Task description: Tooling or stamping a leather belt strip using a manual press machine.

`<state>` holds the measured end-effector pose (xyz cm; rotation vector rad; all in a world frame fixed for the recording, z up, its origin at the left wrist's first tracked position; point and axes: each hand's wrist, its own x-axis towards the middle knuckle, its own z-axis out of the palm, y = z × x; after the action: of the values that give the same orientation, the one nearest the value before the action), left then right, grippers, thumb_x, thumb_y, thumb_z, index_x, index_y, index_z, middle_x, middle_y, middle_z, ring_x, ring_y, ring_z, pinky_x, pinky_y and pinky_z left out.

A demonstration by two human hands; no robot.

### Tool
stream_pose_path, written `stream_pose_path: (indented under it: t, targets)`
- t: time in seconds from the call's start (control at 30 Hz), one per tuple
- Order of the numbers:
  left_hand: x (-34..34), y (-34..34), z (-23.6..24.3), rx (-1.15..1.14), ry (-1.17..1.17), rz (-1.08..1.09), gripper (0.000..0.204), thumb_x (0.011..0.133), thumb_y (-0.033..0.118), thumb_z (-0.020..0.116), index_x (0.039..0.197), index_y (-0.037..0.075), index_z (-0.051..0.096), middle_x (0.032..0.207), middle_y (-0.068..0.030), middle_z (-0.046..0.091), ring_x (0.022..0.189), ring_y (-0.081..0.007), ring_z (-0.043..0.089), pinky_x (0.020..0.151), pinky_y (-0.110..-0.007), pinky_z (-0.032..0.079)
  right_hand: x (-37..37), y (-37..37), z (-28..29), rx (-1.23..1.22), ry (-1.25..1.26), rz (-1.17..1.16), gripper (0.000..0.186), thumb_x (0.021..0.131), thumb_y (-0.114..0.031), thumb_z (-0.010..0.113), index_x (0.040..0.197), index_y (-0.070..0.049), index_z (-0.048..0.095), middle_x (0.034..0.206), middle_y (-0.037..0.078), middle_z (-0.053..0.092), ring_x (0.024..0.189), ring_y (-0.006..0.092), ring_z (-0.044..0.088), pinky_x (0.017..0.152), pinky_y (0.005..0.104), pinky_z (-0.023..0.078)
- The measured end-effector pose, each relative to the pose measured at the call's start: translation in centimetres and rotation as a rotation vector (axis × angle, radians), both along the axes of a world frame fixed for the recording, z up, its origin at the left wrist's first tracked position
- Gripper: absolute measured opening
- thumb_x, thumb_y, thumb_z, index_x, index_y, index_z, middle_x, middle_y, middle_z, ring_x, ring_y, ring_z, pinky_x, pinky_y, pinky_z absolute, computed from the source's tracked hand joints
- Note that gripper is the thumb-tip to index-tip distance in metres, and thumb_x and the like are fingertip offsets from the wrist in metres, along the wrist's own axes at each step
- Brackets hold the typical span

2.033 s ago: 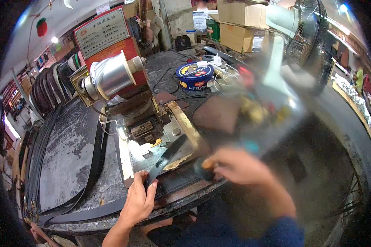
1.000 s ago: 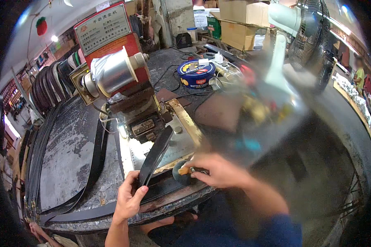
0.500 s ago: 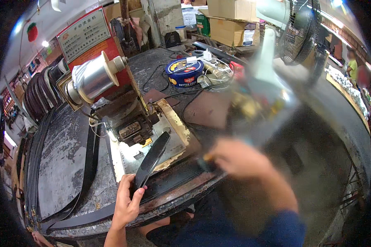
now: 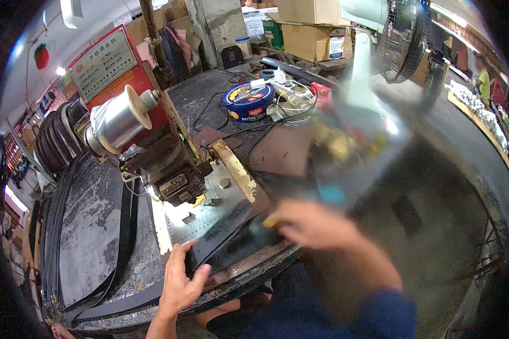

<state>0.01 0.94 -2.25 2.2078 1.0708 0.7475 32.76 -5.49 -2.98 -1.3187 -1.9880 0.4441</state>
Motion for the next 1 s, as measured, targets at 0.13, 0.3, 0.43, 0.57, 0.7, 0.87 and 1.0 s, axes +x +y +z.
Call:
stream_pose_path:
  t: [0.13, 0.3, 0.43, 0.57, 0.7, 0.87, 1.0]
  targets:
    - [0.6, 0.1, -0.2, 0.012, 0.130, -0.024, 0.058, 0.077, 0.022, 0.087, 0.123, -0.005, 0.063, 0.111, -0.0222, 0.061, 0.104, -0.0386, 0.063, 0.091, -0.043, 0.051, 5.6, -2.6, 0.4, 0.004, -0.117, -0.286, 0.027, 0.082, 0.000, 0.072, 0.109, -0.001, 0.072, 0.096, 0.014, 0.071, 0.090, 0.0314, 0.069, 0.081, 0.0399, 0.054]
    - [0.5, 1.1, -0.4, 0.078, 0.070, -0.097, 0.045, 0.078, 0.013, 0.086, 0.115, -0.005, 0.067, 0.097, -0.0176, 0.070, 0.088, -0.0321, 0.068, 0.087, -0.038, 0.054, 5.7, -4.6, -0.5, -0.133, 0.098, -0.226, 0.032, 0.088, -0.009, 0.069, 0.119, -0.007, 0.072, 0.107, 0.013, 0.074, 0.100, 0.0288, 0.070, 0.090, 0.0405, 0.055]
    - [-1.1, 1.5, -0.9, -0.054, -0.159, 0.027, 0.034, 0.086, 0.000, 0.072, 0.118, -0.004, 0.064, 0.099, -0.0064, 0.070, 0.087, -0.0133, 0.064, 0.079, -0.030, 0.052, 2.1, -2.7, 0.0, -0.033, 0.235, -0.143, 0.030, 0.081, 0.005, 0.072, 0.111, 0.000, 0.071, 0.104, 0.013, 0.073, 0.096, 0.0259, 0.070, 0.085, 0.0374, 0.054]
    - [-2.2, 1.1, -0.8, -0.334, -0.423, 0.096, 0.033, 0.088, 0.003, 0.068, 0.119, -0.006, 0.062, 0.105, -0.0104, 0.061, 0.097, -0.0193, 0.059, 0.090, -0.031, 0.047, -3.1, 0.7, -1.0, 0.019, 0.268, 0.093, 0.028, 0.091, -0.006, 0.070, 0.118, -0.004, 0.069, 0.104, 0.014, 0.070, 0.100, 0.0318, 0.068, 0.090, 0.0405, 0.052]
    - [-2.2, 1.1, -0.5, -0.170, -0.304, 0.017, 0.032, 0.088, 0.004, 0.068, 0.119, -0.005, 0.063, 0.105, -0.0128, 0.061, 0.098, -0.0224, 0.059, 0.090, -0.033, 0.046, -3.9, 2.0, -1.0, 0.001, 0.205, 0.130, 0.027, 0.092, -0.005, 0.070, 0.118, -0.003, 0.068, 0.102, 0.016, 0.069, 0.096, 0.0357, 0.067, 0.085, 0.0437, 0.052]
    - [-1.8, 1.1, -0.4, -0.198, -0.296, 0.009, 0.031, 0.089, 0.004, 0.067, 0.118, -0.005, 0.063, 0.107, -0.0133, 0.062, 0.099, -0.0231, 0.059, 0.090, -0.033, 0.046, -3.9, 1.9, -1.3, 0.004, 0.177, 0.107, 0.026, 0.090, -0.006, 0.071, 0.116, -0.004, 0.068, 0.102, 0.016, 0.069, 0.096, 0.0358, 0.067, 0.085, 0.0442, 0.052]
    - [-1.7, 1.1, -0.8, -0.093, -0.214, -0.031, 0.036, 0.088, 0.006, 0.069, 0.121, -0.006, 0.062, 0.107, -0.0170, 0.062, 0.099, -0.0295, 0.061, 0.092, -0.037, 0.048, -2.2, 0.9, -1.1, 0.020, 0.017, 0.041, 0.019, 0.090, -0.007, 0.068, 0.109, -0.005, 0.070, 0.101, 0.017, 0.066, 0.096, 0.0373, 0.065, 0.087, 0.0467, 0.053]
